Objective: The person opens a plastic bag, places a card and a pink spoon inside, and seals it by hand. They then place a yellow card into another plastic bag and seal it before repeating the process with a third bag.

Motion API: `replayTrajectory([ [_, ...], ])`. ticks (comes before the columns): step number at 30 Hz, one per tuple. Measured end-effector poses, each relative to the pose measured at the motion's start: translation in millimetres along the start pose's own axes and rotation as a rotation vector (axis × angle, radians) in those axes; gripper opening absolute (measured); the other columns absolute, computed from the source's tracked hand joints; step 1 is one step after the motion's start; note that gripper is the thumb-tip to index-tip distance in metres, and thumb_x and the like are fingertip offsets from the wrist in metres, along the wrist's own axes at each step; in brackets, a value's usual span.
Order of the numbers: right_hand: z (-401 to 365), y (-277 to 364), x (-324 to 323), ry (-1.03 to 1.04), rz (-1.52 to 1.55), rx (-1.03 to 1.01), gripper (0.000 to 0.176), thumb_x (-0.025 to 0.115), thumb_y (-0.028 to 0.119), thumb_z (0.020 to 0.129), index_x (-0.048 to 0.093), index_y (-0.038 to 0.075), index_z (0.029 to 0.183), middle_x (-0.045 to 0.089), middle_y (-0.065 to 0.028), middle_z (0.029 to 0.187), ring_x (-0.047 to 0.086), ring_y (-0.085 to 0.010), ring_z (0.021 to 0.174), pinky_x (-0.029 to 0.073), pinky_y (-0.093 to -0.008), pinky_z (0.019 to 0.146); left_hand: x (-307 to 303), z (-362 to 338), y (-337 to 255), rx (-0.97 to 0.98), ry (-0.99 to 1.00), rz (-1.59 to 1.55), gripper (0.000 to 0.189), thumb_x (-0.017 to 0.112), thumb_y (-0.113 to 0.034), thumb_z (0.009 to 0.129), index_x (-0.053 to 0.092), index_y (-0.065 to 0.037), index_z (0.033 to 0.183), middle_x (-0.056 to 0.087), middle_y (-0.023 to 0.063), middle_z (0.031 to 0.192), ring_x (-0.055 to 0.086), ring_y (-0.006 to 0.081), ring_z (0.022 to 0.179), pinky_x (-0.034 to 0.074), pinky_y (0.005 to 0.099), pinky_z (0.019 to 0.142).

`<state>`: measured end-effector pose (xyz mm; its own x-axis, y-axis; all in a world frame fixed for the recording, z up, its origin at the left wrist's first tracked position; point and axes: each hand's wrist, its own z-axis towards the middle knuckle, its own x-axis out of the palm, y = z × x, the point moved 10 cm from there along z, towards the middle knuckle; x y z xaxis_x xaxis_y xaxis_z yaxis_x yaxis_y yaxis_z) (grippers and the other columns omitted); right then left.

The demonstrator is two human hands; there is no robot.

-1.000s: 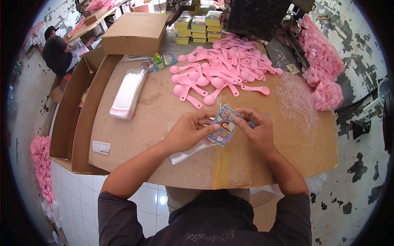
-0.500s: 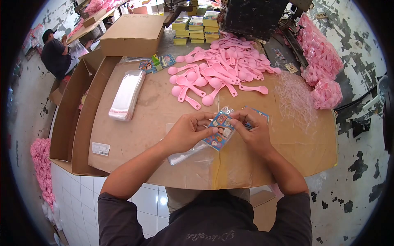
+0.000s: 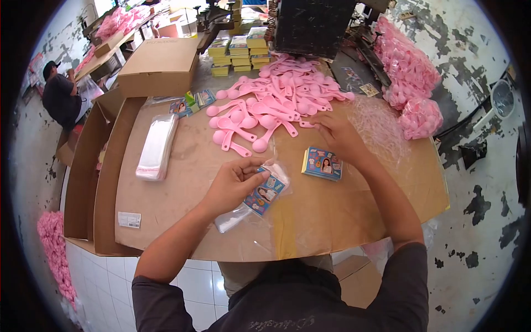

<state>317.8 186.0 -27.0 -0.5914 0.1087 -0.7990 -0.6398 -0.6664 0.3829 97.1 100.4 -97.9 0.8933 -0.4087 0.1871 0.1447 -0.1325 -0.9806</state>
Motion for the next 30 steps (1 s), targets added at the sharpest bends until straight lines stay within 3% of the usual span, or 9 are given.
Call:
replayTrajectory([
  [1, 1, -5, 2, -0.003, -0.204, -0.129, 0.022, 0.068, 0.008, 0.093, 0.071, 0.003, 0.114, 0.069, -0.0124, 0.104, 0.067, -0.028, 0.097, 0.053, -0.041, 0.088, -1, 0, -1, 0.006, -0.006, 0.005, 0.037, 0.065, -0.008, 0.102, 0.058, 0.007, 0.136, 0.074, 0.0112, 0.111, 0.071, 0.0106, 0.097, 0.058, 0.0248, 0.081],
  [4, 1, -17, 8, 0.058, -0.321, -0.092, 0.032, 0.07, 0.003, 0.087, 0.067, 0.004, 0.119, 0.07, -0.0149, 0.102, 0.068, -0.0318, 0.094, 0.054, -0.043, 0.085, 2, 3, -5, 0.03, 0.026, -0.009, 0.038, 0.064, -0.008, 0.103, 0.056, 0.004, 0.138, 0.074, 0.0101, 0.11, 0.07, 0.0097, 0.096, 0.057, 0.0246, 0.08],
  [7, 7, -26, 7, 0.155, -0.093, 0.149, 0.035, 0.068, -0.002, 0.087, 0.066, 0.005, 0.121, 0.07, -0.012, 0.105, 0.069, -0.0262, 0.091, 0.055, -0.0381, 0.079, 1, 0, -8, 0.04, 0.023, -0.033, 0.037, 0.064, -0.008, 0.103, 0.056, 0.003, 0.138, 0.074, 0.0092, 0.109, 0.07, 0.0095, 0.095, 0.057, 0.0247, 0.081],
  [13, 6, 65, -2, -0.063, 0.89, 0.274, 0.052, 0.073, 0.003, 0.093, 0.051, 0.005, 0.14, 0.064, -0.0035, 0.099, 0.064, -0.0074, 0.086, 0.052, -0.0242, 0.068, 4, -1, -12, 0.107, 0.007, -0.034, 0.04, 0.067, -0.009, 0.102, 0.056, 0.003, 0.138, 0.075, 0.0108, 0.112, 0.072, 0.0119, 0.1, 0.059, 0.0253, 0.083],
  [16, 8, 68, 6, -0.109, 1.051, 0.309, 0.06, 0.074, 0.002, 0.093, 0.044, 0.003, 0.145, 0.064, -0.0051, 0.101, 0.065, -0.0094, 0.085, 0.053, -0.0232, 0.065, 3, -3, -12, 0.093, -0.042, 0.004, 0.038, 0.067, -0.008, 0.102, 0.058, 0.004, 0.136, 0.074, 0.0112, 0.114, 0.072, 0.0118, 0.099, 0.059, 0.0251, 0.083],
  [22, 5, 90, 18, -0.068, 0.963, 0.304, 0.06, 0.072, 0.0, 0.094, 0.042, 0.003, 0.145, 0.061, -0.0088, 0.109, 0.066, -0.01, 0.085, 0.055, -0.0236, 0.064, 2, -1, -8, 0.089, -0.018, 0.022, 0.035, 0.065, -0.009, 0.103, 0.059, 0.005, 0.135, 0.074, 0.0116, 0.115, 0.071, 0.011, 0.098, 0.059, 0.0253, 0.083],
  [25, 2, 83, 21, -0.184, 1.003, 0.238, 0.056, 0.072, -0.001, 0.094, 0.045, 0.004, 0.142, 0.061, -0.0091, 0.108, 0.066, -0.0097, 0.084, 0.054, -0.022, 0.063, 8, -2, -3, 0.065, -0.01, 0.009, 0.033, 0.064, -0.01, 0.104, 0.061, 0.005, 0.134, 0.074, 0.0104, 0.114, 0.071, 0.0103, 0.097, 0.058, 0.0251, 0.082],
  [28, -7, 88, 30, -0.143, 0.985, 0.241, 0.049, 0.068, 0.004, 0.099, 0.044, 0.004, 0.142, 0.062, -0.0074, 0.108, 0.066, -0.0115, 0.091, 0.055, -0.0258, 0.072, 7, -1, -7, 0.08, -0.032, 0.015, 0.032, 0.064, -0.012, 0.105, 0.063, 0.005, 0.132, 0.074, 0.009, 0.111, 0.071, 0.01, 0.095, 0.058, 0.0248, 0.08],
  [30, -4, 89, 32, -0.072, 0.718, 0.043, 0.039, 0.064, 0.009, 0.102, 0.05, 0.002, 0.137, 0.062, -0.0075, 0.112, 0.065, -0.0131, 0.099, 0.054, -0.0297, 0.082, 3, -2, -9, 0.07, -0.065, 0.074, 0.03, 0.063, -0.013, 0.105, 0.064, 0.004, 0.131, 0.074, 0.0088, 0.11, 0.071, 0.0105, 0.095, 0.058, 0.0251, 0.08],
])
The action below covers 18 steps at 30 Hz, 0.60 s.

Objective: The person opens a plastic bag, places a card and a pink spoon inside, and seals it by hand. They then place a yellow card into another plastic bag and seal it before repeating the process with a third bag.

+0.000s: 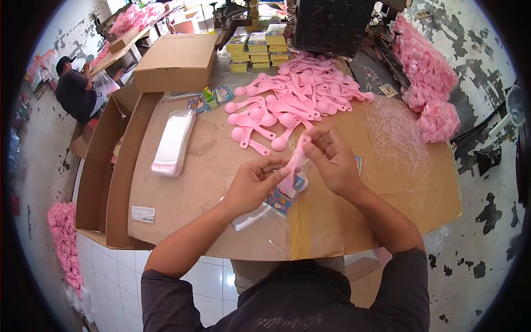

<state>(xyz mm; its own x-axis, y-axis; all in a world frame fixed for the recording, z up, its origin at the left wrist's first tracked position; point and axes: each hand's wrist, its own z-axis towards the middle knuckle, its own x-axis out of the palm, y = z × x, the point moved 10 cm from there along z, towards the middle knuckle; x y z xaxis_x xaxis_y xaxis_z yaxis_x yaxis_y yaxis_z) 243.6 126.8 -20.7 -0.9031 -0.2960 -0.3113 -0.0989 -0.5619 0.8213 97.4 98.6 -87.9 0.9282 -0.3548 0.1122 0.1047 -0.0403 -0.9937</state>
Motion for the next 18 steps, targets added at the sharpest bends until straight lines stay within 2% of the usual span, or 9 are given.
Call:
replayTrajectory([
  [1, 0, 2, 4, 0.064, -0.134, -0.085, 0.034, 0.062, 0.011, 0.104, 0.053, 0.001, 0.135, 0.062, -0.0075, 0.114, 0.065, -0.0139, 0.103, 0.054, -0.0316, 0.087, 0, 1, 0, 0.009, 0.019, -0.043, 0.03, 0.063, -0.013, 0.105, 0.064, 0.004, 0.13, 0.075, 0.0085, 0.109, 0.071, 0.0105, 0.094, 0.058, 0.0249, 0.08],
  [4, 0, 8, 8, 0.163, 0.133, 0.035, 0.024, 0.058, 0.014, 0.106, 0.062, 0.0, 0.124, 0.064, -0.0085, 0.122, 0.063, -0.017, 0.113, 0.05, -0.0351, 0.097, -1, 2, -3, 0.023, 0.075, -0.131, 0.03, 0.061, -0.014, 0.106, 0.063, 0.003, 0.131, 0.075, 0.0082, 0.108, 0.071, 0.0109, 0.094, 0.057, 0.0251, 0.08],
  [6, 10, 28, 6, 0.128, 0.296, 0.075, 0.017, 0.06, 0.012, 0.104, 0.068, 0.0, 0.114, 0.065, -0.0102, 0.125, 0.064, -0.0186, 0.114, 0.051, -0.0355, 0.096, 1, 0, -8, 0.009, 0.107, -0.14, 0.032, 0.059, -0.015, 0.107, 0.06, 0.003, 0.134, 0.074, 0.0087, 0.109, 0.07, 0.0118, 0.094, 0.057, 0.0263, 0.081],
  [8, 15, 48, 10, 0.209, 0.206, 0.001, 0.011, 0.064, 0.01, 0.1, 0.071, 0.002, 0.105, 0.066, -0.0111, 0.126, 0.063, -0.0205, 0.117, 0.05, -0.0365, 0.096, 1, -2, -4, -0.013, 0.12, -0.124, 0.033, 0.06, -0.018, 0.107, 0.06, 0.002, 0.133, 0.074, 0.0074, 0.106, 0.07, 0.0113, 0.092, 0.057, 0.0253, 0.08],
  [10, 12, 68, 23, 0.393, -0.136, -0.195, 0.004, 0.07, 0.007, 0.096, 0.072, 0.006, 0.098, 0.067, -0.011, 0.126, 0.061, -0.0229, 0.124, 0.049, -0.038, 0.099, 3, -3, -6, -0.017, 0.15, -0.116, 0.034, 0.061, -0.019, 0.107, 0.06, 0.001, 0.134, 0.074, 0.0073, 0.108, 0.069, 0.0113, 0.095, 0.056, 0.0261, 0.083],
  [12, 17, 84, 15, 0.397, -0.015, -0.153, 0.002, 0.074, 0.005, 0.092, 0.073, 0.007, 0.093, 0.07, -0.0096, 0.12, 0.064, -0.024, 0.118, 0.05, -0.0384, 0.095, 6, -5, -10, -0.012, 0.197, -0.122, 0.035, 0.062, -0.019, 0.106, 0.059, 0.0, 0.136, 0.074, 0.0084, 0.114, 0.068, 0.012, 0.105, 0.055, 0.0287, 0.09],
  [13, 19, 94, 12, 0.398, 0.046, -0.131, 0.004, 0.076, 0.004, 0.09, 0.073, 0.007, 0.091, 0.071, -0.009, 0.117, 0.065, -0.0245, 0.114, 0.051, -0.0386, 0.092, 3, -6, -19, 0.066, 0.162, -0.129, 0.035, 0.061, -0.018, 0.106, 0.059, 0.0, 0.136, 0.072, 0.0087, 0.119, 0.066, 0.0124, 0.11, 0.053, 0.0302, 0.094],
  [16, 28, 146, 11, 0.298, -0.608, -0.445, 0.011, 0.073, 0.013, 0.092, 0.073, 0.006, 0.101, 0.071, -0.0097, 0.098, 0.069, -0.0237, 0.092, 0.054, -0.0347, 0.078, 1, -11, -41, 0.263, 0.098, -0.098, 0.035, 0.06, -0.015, 0.106, 0.057, 0.0, 0.138, 0.067, 0.0095, 0.131, 0.061, 0.0138, 0.121, 0.05, 0.0337, 0.102],
  [18, 32, 146, 4, 0.255, -0.528, -0.239, 0.012, 0.073, 0.013, 0.091, 0.072, 0.004, 0.099, 0.07, -0.0099, 0.091, 0.068, -0.0247, 0.082, 0.053, -0.0347, 0.072, 0, -16, -47, 0.329, 0.12, 0.013, 0.037, 0.061, -0.014, 0.104, 0.056, 0.0, 0.139, 0.063, 0.0099, 0.138, 0.058, 0.0152, 0.126, 0.048, 0.035, 0.105],
])
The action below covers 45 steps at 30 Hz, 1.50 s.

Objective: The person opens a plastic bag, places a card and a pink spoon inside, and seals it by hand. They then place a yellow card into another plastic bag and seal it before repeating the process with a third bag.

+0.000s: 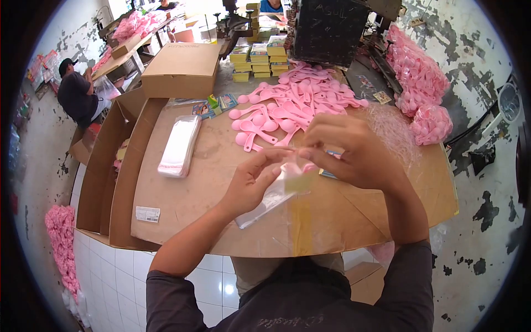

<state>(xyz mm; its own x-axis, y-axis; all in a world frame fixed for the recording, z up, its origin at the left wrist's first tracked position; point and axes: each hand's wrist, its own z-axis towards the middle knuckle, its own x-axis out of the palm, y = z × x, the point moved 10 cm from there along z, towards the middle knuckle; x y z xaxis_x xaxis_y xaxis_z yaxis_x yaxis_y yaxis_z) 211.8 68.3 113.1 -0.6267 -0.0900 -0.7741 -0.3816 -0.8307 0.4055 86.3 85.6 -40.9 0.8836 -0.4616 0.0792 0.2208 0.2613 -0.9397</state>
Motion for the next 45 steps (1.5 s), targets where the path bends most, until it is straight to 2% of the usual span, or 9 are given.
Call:
replayTrajectory([
  [9, -4, -14, 19, 0.006, 0.039, 0.097, 0.013, 0.073, 0.009, 0.091, 0.07, 0.003, 0.102, 0.068, -0.0127, 0.08, 0.066, -0.0258, 0.07, 0.051, -0.036, 0.067, 18, -3, -23, 0.107, -0.008, 0.327, 0.039, 0.066, -0.004, 0.1, 0.058, 0.002, 0.137, 0.071, 0.0132, 0.123, 0.067, 0.0173, 0.116, 0.051, 0.0339, 0.102],
  [15, -5, -15, 15, -0.258, -0.076, 0.009, 0.014, 0.072, 0.004, 0.087, 0.07, 0.004, 0.101, 0.067, -0.0111, 0.093, 0.066, -0.0265, 0.082, 0.051, -0.0363, 0.071, 1, -2, 1, -0.104, -0.133, 0.101, 0.034, 0.067, -0.011, 0.101, 0.063, -0.003, 0.134, 0.079, 0.0042, 0.098, 0.066, 0.0019, 0.076, 0.049, 0.02, 0.063],
  [18, -5, 10, 24, -0.308, -0.327, -0.139, 0.017, 0.072, 0.003, 0.083, 0.07, 0.005, 0.1, 0.064, -0.0095, 0.1, 0.064, -0.0262, 0.093, 0.05, -0.0376, 0.079, 1, -3, -7, -0.069, -0.151, 0.102, 0.037, 0.065, -0.002, 0.101, 0.057, 0.002, 0.137, 0.077, 0.0099, 0.105, 0.07, 0.0068, 0.093, 0.052, 0.0183, 0.068],
  [21, -4, 17, 45, -0.262, -0.472, -0.203, 0.02, 0.072, 0.008, 0.079, 0.069, 0.004, 0.098, 0.062, -0.0081, 0.1, 0.062, -0.0255, 0.099, 0.048, -0.0388, 0.086, -5, -6, -3, 0.027, -0.209, 0.184, 0.045, 0.071, -0.009, 0.098, 0.056, 0.0, 0.139, 0.079, 0.0055, 0.091, 0.056, -0.0004, 0.064, 0.045, 0.0211, 0.054],
  [31, -1, -18, 74, -0.154, -0.656, -0.154, 0.017, 0.07, 0.009, 0.079, 0.062, 0.005, 0.093, 0.056, -0.0072, 0.09, 0.059, -0.0275, 0.086, 0.047, -0.0387, 0.079, 8, -7, -9, 0.063, -0.132, 0.69, 0.056, 0.074, -0.01, 0.093, 0.052, 0.004, 0.143, 0.077, 0.0107, 0.087, 0.062, 0.0111, 0.062, 0.049, 0.028, 0.056],
  [34, -7, -47, 31, -0.216, -0.428, 0.035, 0.017, 0.069, 0.014, 0.08, 0.059, 0.005, 0.091, 0.057, -0.0111, 0.093, 0.057, -0.0256, 0.092, 0.046, -0.0381, 0.082, 4, -5, -1, -0.024, -0.132, 0.524, 0.048, 0.07, -0.005, 0.097, 0.055, 0.002, 0.142, 0.079, 0.0084, 0.091, 0.07, 0.0069, 0.078, 0.053, 0.0239, 0.063],
  [37, -42, -93, 2, -0.002, 0.695, 0.471, 0.021, 0.067, 0.02, 0.097, 0.055, 0.004, 0.093, 0.059, -0.0051, 0.082, 0.061, -0.0141, 0.077, 0.048, -0.0313, 0.068, -6, -1, 3, -0.059, -0.195, 0.212, 0.042, 0.068, -0.008, 0.099, 0.058, 0.003, 0.138, 0.078, 0.0107, 0.095, 0.069, 0.0076, 0.078, 0.055, 0.0244, 0.066],
  [39, -98, -91, -28, 0.225, 1.159, 0.283, 0.023, 0.064, 0.022, 0.102, 0.053, 0.003, 0.094, 0.06, -0.0029, 0.078, 0.062, -0.0084, 0.073, 0.051, -0.0278, 0.066, -9, 0, 7, -0.095, -0.219, 0.084, 0.034, 0.065, -0.007, 0.101, 0.061, 0.004, 0.133, 0.078, 0.0111, 0.101, 0.07, 0.008, 0.086, 0.056, 0.0229, 0.07],
  [45, -211, -243, -131, -0.225, -0.622, 0.603, 0.037, 0.059, -0.004, 0.089, 0.061, -0.001, 0.126, 0.07, -0.0186, 0.117, 0.067, -0.0346, 0.115, 0.053, -0.0482, 0.098, -13, 2, 19, -0.176, -0.235, 0.022, 0.025, 0.064, -0.01, 0.103, 0.065, 0.007, 0.122, 0.076, 0.0129, 0.105, 0.071, 0.0113, 0.093, 0.057, 0.0246, 0.078],
])
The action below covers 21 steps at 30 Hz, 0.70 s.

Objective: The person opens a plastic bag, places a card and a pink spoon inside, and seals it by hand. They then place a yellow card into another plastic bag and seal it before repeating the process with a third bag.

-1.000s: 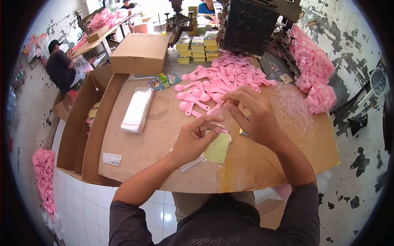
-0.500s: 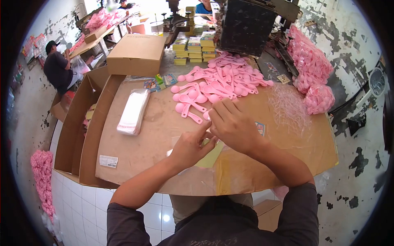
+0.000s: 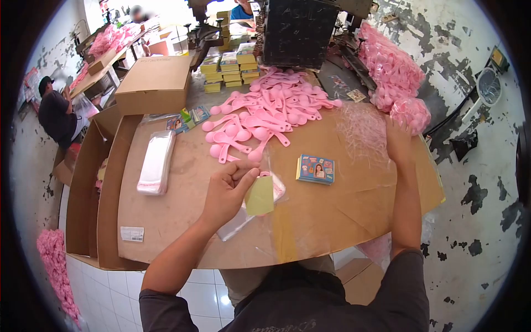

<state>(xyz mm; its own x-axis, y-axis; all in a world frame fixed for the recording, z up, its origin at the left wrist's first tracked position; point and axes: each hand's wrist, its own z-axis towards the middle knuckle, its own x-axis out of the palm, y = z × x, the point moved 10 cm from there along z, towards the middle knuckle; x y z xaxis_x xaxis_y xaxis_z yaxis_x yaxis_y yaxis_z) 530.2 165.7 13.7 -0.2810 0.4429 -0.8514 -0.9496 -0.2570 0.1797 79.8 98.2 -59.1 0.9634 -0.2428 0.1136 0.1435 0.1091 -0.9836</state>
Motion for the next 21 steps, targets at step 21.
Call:
replayTrajectory([
  [21, -32, 285, 131, 0.711, 1.426, 0.001, 0.017, 0.07, 0.007, 0.099, 0.067, 0.0, 0.114, 0.068, -0.001, 0.099, 0.065, -0.0068, 0.088, 0.053, -0.0249, 0.077, -7, 1, 23, -0.082, -0.01, 0.037, 0.023, 0.063, -0.022, 0.106, 0.069, -0.004, 0.118, 0.072, 0.0016, 0.104, 0.068, 0.0075, 0.094, 0.059, 0.0268, 0.079],
])
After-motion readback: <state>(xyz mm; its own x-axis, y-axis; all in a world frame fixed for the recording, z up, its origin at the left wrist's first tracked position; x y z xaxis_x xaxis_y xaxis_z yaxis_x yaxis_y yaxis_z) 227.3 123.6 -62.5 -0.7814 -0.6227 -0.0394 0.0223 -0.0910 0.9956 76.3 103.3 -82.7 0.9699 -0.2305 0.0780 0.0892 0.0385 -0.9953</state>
